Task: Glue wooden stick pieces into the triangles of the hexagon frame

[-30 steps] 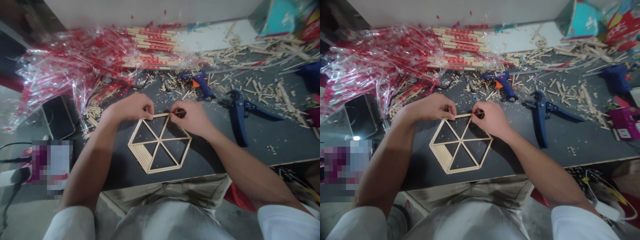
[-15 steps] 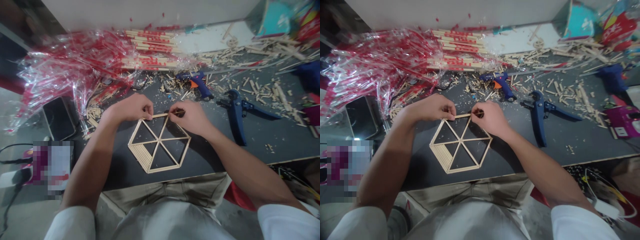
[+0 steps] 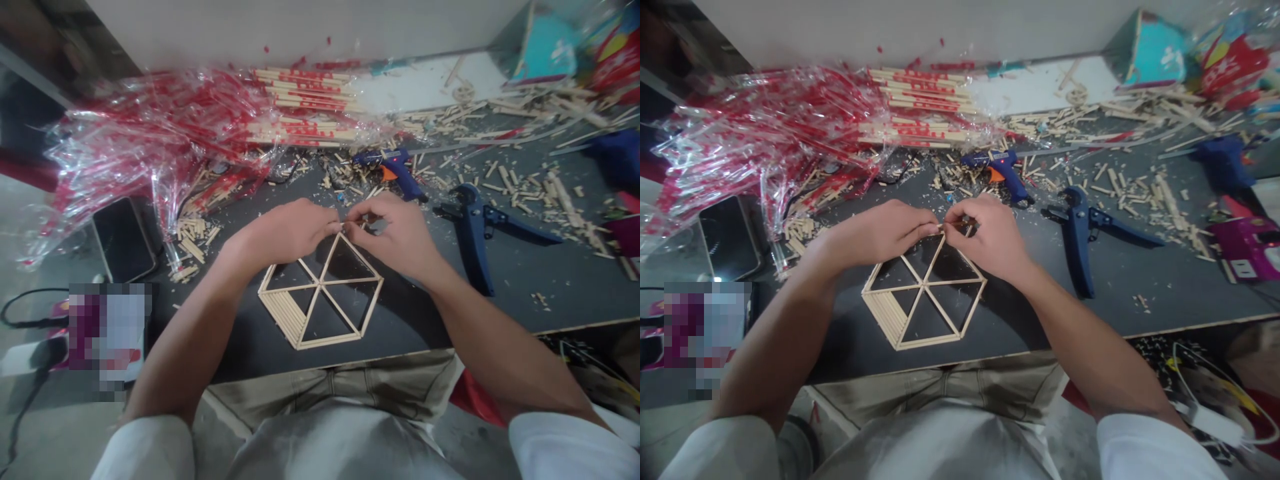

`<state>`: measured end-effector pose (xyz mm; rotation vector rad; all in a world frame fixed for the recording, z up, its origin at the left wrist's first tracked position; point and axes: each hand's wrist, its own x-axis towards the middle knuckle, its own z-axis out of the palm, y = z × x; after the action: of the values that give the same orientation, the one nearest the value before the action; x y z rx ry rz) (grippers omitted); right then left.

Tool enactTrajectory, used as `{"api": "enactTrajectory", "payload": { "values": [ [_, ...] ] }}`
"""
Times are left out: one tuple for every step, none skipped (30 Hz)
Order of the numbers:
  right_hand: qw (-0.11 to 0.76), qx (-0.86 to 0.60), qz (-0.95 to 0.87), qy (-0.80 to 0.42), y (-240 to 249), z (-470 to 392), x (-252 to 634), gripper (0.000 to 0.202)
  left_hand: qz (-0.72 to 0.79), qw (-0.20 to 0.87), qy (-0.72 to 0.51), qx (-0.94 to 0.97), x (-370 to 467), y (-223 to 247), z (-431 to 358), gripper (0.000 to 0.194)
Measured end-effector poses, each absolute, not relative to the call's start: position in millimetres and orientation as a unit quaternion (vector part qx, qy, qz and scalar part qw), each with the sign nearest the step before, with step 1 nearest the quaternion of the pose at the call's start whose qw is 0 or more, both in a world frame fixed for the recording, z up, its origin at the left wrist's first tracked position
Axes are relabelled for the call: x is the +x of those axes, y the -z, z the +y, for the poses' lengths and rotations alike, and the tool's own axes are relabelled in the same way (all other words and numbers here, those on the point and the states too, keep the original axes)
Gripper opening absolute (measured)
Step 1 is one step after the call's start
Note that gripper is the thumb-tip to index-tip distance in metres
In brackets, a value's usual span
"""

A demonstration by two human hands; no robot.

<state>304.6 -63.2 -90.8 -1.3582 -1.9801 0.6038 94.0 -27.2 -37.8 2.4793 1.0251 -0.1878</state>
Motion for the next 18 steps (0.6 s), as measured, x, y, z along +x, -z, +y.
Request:
{"api": "enactTrajectory", "payload": {
  "values": [
    [0.328, -0.519, -0.758, -0.219, 90.7, -63.4, 304.1, 0.010, 0.399, 0.209, 0.080, 0.889, 98.6, 36.6, -30.7, 0.040],
    [0.329, -0.522, -0.760, -0.205, 90.9, -63.3, 303.6, 0.011, 0.428, 0.197, 0.089, 0.878, 102.9, 35.9, -33.5, 0.037],
    [0.328, -0.526, -0.761, -0.192, 91.1, -63.1, 303.0, 0.012, 0.450, 0.186, 0.094, 0.869, 106.5, 35.6, -35.6, 0.034],
    [0.329, -0.529, -0.762, -0.179, 91.3, -62.9, 302.6, 0.012, 0.462, 0.180, 0.094, 0.863, 109.5, 35.7, -37.0, 0.033],
    [0.332, -0.532, -0.761, -0.168, 91.4, -62.7, 302.3, 0.012, 0.469, 0.177, 0.090, 0.861, 111.7, 36.0, -37.6, 0.032],
    [0.336, -0.535, -0.759, -0.158, 91.4, -62.5, 302.2, 0.013, 0.470, 0.177, 0.082, 0.861, 113.2, 36.7, -37.8, 0.032],
    [0.341, -0.539, -0.756, -0.149, 91.3, -62.4, 302.3, 0.014, 0.469, 0.177, 0.073, 0.862, 114.0, 37.6, -37.6, 0.033],
    [0.345, -0.541, -0.754, -0.143, 91.2, -62.2, 302.6, 0.015, 0.468, 0.177, 0.064, 0.863, 114.3, 38.6, -37.3, 0.034],
    [0.347, -0.541, -0.753, -0.142, 91.3, -61.9, 303.1, 0.016, 0.467, 0.177, 0.059, 0.864, 114.4, 39.9, -36.9, 0.035],
    [0.349, -0.540, -0.753, -0.143, 91.5, -61.5, 303.7, 0.016, 0.467, 0.175, 0.055, 0.865, 114.3, 41.3, -36.5, 0.036],
    [0.350, -0.537, -0.754, -0.147, 91.8, -61.0, 304.3, 0.017, 0.465, 0.174, 0.053, 0.866, 114.2, 42.9, -36.2, 0.037],
    [0.352, -0.532, -0.755, -0.152, 92.4, -60.4, 304.8, 0.017, 0.464, 0.173, 0.050, 0.868, 114.2, 44.5, -35.9, 0.037],
    [0.357, -0.528, -0.755, -0.154, 93.2, -59.8, 305.1, 0.017, 0.462, 0.173, 0.046, 0.868, 114.3, 46.0, -35.6, 0.038],
    [0.361, -0.525, -0.755, -0.155, 94.0, -59.2, 305.2, 0.018, 0.462, 0.173, 0.041, 0.869, 114.5, 47.5, -35.3, 0.038],
    [0.364, -0.524, -0.754, -0.154, 94.9, -58.7, 305.1, 0.018, 0.463, 0.173, 0.036, 0.868, 114.8, 48.9, -34.9, 0.038],
    [0.366, -0.524, -0.754, -0.152, 95.7, -58.2, 304.7, 0.018, 0.467, 0.172, 0.033, 0.867, 115.1, 50.1, -34.6, 0.037],
    [0.366, -0.525, -0.754, -0.150, 96.5, -57.8, 304.3, 0.018, 0.472, 0.170, 0.030, 0.865, 115.3, 51.2, -34.2, 0.036],
    [0.367, -0.523, -0.755, -0.147, 97.1, -57.4, 303.7, 0.018, 0.479, 0.166, 0.029, 0.862, 115.6, 52.4, -33.9, 0.035]
  ]
}}
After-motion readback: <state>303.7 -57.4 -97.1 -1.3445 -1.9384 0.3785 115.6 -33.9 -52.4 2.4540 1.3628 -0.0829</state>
